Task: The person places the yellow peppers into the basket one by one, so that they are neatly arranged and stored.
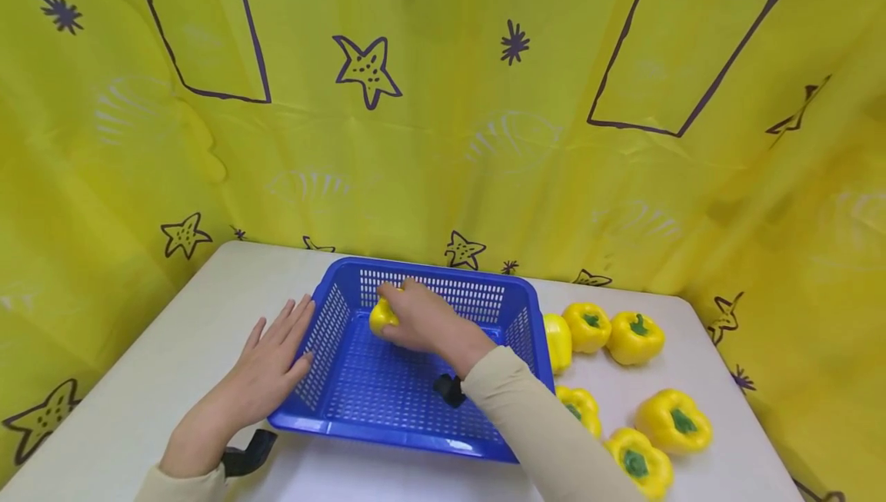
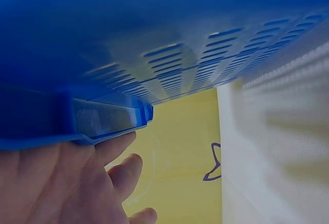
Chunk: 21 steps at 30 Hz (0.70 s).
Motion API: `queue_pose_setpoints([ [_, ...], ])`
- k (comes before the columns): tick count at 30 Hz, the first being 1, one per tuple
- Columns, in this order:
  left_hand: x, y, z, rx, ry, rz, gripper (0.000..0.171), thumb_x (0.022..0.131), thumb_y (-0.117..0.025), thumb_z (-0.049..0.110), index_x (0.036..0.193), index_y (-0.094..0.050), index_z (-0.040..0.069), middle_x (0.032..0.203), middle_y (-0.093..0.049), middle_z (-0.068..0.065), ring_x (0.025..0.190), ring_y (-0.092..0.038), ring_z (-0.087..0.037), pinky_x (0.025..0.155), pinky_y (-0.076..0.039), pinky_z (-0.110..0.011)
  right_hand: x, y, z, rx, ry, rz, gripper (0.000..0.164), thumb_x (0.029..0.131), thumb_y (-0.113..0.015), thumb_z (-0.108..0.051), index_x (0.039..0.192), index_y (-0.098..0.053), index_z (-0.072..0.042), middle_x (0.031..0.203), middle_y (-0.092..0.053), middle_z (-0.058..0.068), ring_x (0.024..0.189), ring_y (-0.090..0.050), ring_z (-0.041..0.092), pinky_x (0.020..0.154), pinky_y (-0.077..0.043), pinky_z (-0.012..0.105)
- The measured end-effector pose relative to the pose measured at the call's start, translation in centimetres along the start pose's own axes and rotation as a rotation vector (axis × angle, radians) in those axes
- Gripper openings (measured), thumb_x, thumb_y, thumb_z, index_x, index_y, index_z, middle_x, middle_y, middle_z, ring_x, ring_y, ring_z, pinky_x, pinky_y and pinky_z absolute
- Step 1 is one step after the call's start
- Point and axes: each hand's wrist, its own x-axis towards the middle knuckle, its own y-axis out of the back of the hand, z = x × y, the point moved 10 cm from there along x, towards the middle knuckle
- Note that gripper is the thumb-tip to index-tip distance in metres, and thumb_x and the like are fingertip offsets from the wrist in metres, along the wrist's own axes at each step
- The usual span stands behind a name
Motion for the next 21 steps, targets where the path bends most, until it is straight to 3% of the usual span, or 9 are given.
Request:
queue_pose_setpoints([
  [14, 0.0, -0.1, -0.1, -0.002, -0.011, -0.007, 0.072, 0.097, -0.052, 0.026, 0.158, -0.021, 0.004, 0.166, -0.018, -0.013, 0.154, -0.013, -0.039, 0.119, -0.004, -0.069, 1.9, -1.7, -1.7, 0.010, -0.021, -0.015, 0.068, 0.083, -0.074, -0.032, 0.141, -0.049, -0.010, 0.119, -0.063, 0.014, 0.092, -0.057, 0.019, 0.077, -0.051, 0.030],
  [21, 0.1, -0.1, -0.1, -0.005, -0.006, -0.006, 0.072, 0.097, -0.052, 0.026, 0.158, -0.021, 0.004, 0.166, -0.018, -0.013, 0.154, -0.013, -0.039, 0.118, -0.005, -0.070, 2.7, -2.9, -2.0, 0.066, -0.026, -0.026, 0.066, 0.086, -0.073, -0.033, 0.141, -0.047, -0.007, 0.122, -0.062, 0.010, 0.094, -0.058, 0.017, 0.083, -0.053, 0.028],
])
